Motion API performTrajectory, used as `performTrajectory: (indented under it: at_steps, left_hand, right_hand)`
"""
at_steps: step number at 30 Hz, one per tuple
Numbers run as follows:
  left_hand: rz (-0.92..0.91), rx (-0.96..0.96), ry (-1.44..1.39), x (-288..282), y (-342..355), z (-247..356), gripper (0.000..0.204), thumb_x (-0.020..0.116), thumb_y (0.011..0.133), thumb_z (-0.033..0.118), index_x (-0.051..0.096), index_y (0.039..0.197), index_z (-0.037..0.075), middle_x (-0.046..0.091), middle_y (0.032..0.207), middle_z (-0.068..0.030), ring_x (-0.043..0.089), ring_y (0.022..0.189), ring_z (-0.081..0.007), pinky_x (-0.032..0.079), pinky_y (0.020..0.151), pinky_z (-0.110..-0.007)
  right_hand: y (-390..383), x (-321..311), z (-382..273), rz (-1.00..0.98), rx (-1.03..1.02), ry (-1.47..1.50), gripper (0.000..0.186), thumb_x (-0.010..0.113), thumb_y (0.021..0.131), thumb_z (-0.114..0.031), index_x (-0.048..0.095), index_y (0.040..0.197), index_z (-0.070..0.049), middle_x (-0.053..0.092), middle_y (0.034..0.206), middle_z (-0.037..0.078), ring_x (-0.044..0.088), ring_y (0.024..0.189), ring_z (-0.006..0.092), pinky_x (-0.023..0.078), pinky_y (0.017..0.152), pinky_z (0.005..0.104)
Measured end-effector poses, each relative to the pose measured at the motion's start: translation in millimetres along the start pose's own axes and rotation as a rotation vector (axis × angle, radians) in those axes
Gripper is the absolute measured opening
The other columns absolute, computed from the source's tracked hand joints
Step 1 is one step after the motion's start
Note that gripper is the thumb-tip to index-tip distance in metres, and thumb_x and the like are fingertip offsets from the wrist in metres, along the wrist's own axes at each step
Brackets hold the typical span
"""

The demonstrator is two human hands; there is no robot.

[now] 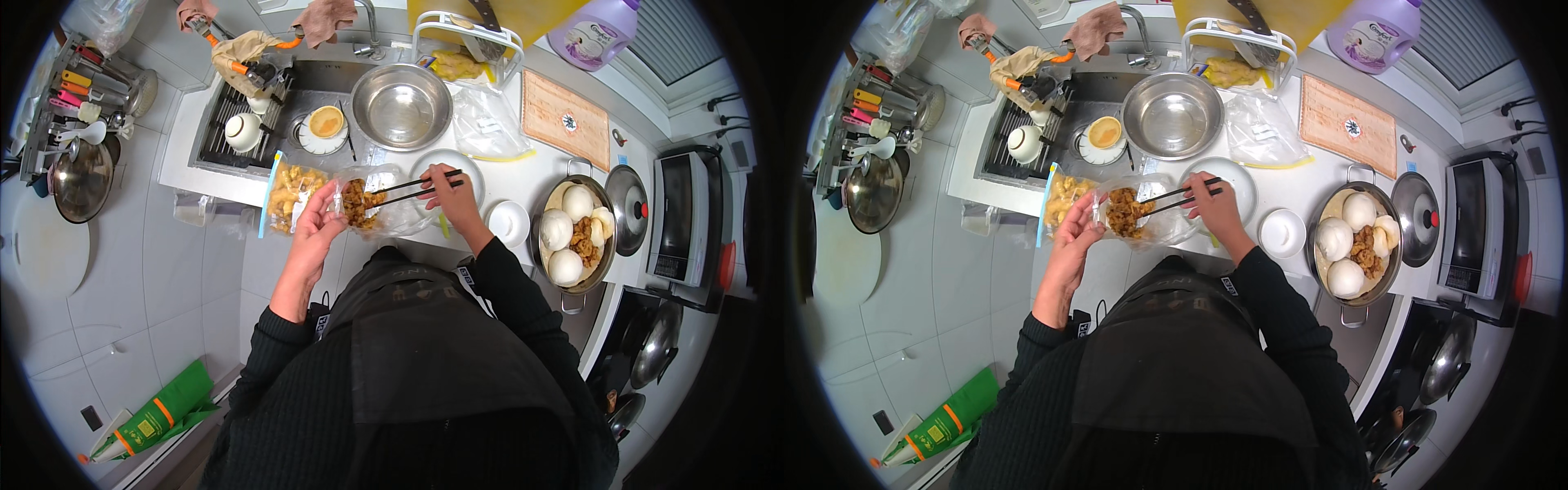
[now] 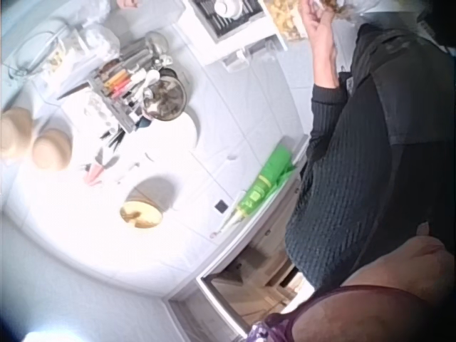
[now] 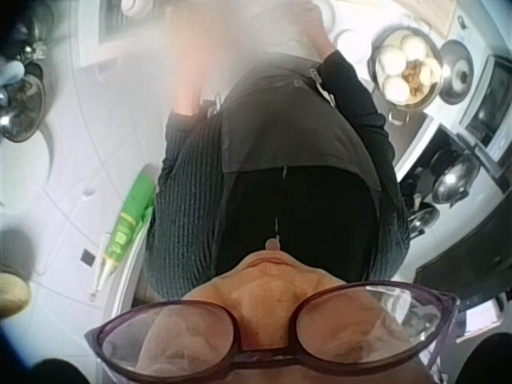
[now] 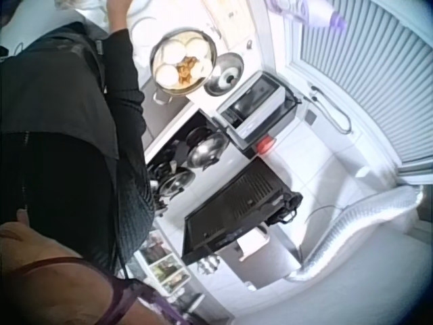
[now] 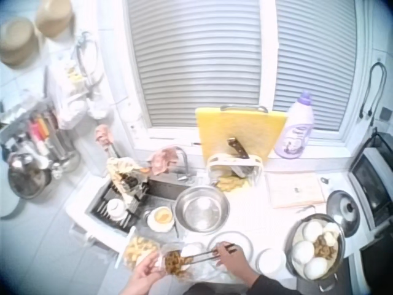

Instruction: The person retrieves frozen dumplings from the freezer and places them into a steamer pot on the counter. They then take a bag of seasoned meat from the fridge, open it, and use chopsticks to transfer pieces of meat into the steamer among the dumplings.

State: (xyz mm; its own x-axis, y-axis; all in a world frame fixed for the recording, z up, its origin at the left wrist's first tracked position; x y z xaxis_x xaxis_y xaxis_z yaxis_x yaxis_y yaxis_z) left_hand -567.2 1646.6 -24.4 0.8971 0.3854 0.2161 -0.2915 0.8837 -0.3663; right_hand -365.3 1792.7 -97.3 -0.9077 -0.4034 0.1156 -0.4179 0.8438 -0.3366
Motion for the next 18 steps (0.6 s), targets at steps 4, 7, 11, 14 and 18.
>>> performTrajectory:
  at_steps: [4,7,11,14,18]
  left_hand:
    - [0.012,-0.003,0.062,-4.7,-10.7,-1.1,0.062,0.053,0.083,-0.007,0.041,0.142,0.005,0.05,0.138,-0.0028,0.05,0.096,-0.0038,0.039,0.091,-0.021]
    - [0.054,-0.015,0.067,-10.5,-19.4,-4.1,0.064,0.052,0.082,-0.01,0.04,0.142,0.006,0.049,0.138,-0.0028,0.048,0.089,-0.0029,0.04,0.087,-0.02]
    - [0.056,-0.023,0.061,-14.3,-25.4,-5.3,0.066,0.05,0.081,-0.013,0.039,0.144,0.006,0.046,0.139,-0.0028,0.044,0.076,-0.0007,0.042,0.081,-0.018]
    - [0.019,-0.032,0.031,-12.1,-28.0,-6.8,0.066,0.05,0.081,-0.013,0.039,0.144,0.006,0.046,0.139,-0.0028,0.044,0.076,-0.0009,0.042,0.081,-0.018]
    - [0.024,-0.024,0.008,-7.0,-28.4,-10.2,0.068,0.051,0.081,-0.013,0.037,0.145,0.006,0.048,0.137,-0.0021,0.045,0.077,-0.0014,0.043,0.081,-0.018]
  right_hand:
    - [-14.2,19.3,0.4,-0.084,-0.025,-0.138,0.03,0.051,0.099,-0.026,0.064,0.096,0.001,0.065,0.085,0.008,0.065,0.074,0.0135,0.049,0.052,0.0233]
    - [-17.1,30.3,0.9,-0.096,-0.063,-0.168,0.029,0.051,0.099,-0.023,0.064,0.095,0.002,0.065,0.086,0.008,0.064,0.073,0.0127,0.048,0.052,0.0235]
    - [-12.6,18.6,2.6,0.034,-0.054,0.01,0.033,0.052,0.098,-0.028,0.064,0.091,0.002,0.063,0.078,0.009,0.064,0.061,0.0154,0.05,0.052,0.0247]
    - [-11.0,-5.9,8.7,0.086,0.081,0.199,0.037,0.049,0.099,-0.032,0.062,0.092,0.002,0.062,0.079,0.01,0.068,0.066,0.0201,0.052,0.054,0.0253]
    - [-20.7,-30.6,14.1,0.109,0.162,0.317,0.038,0.046,0.101,-0.037,0.059,0.096,-0.002,0.062,0.083,0.01,0.07,0.071,0.0236,0.053,0.058,0.0253]
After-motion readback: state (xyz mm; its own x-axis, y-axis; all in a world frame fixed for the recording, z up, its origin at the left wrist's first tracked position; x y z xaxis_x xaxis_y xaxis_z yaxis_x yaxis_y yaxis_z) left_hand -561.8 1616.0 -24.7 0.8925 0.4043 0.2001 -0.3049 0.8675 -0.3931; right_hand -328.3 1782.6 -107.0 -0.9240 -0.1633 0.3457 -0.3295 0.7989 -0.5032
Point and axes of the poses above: each hand's wrist, its own y-axis towards the middle knuckle, its own x-axis out of the palm, z = x × y, the point moved 7 cm from there along y, towards the middle knuckle
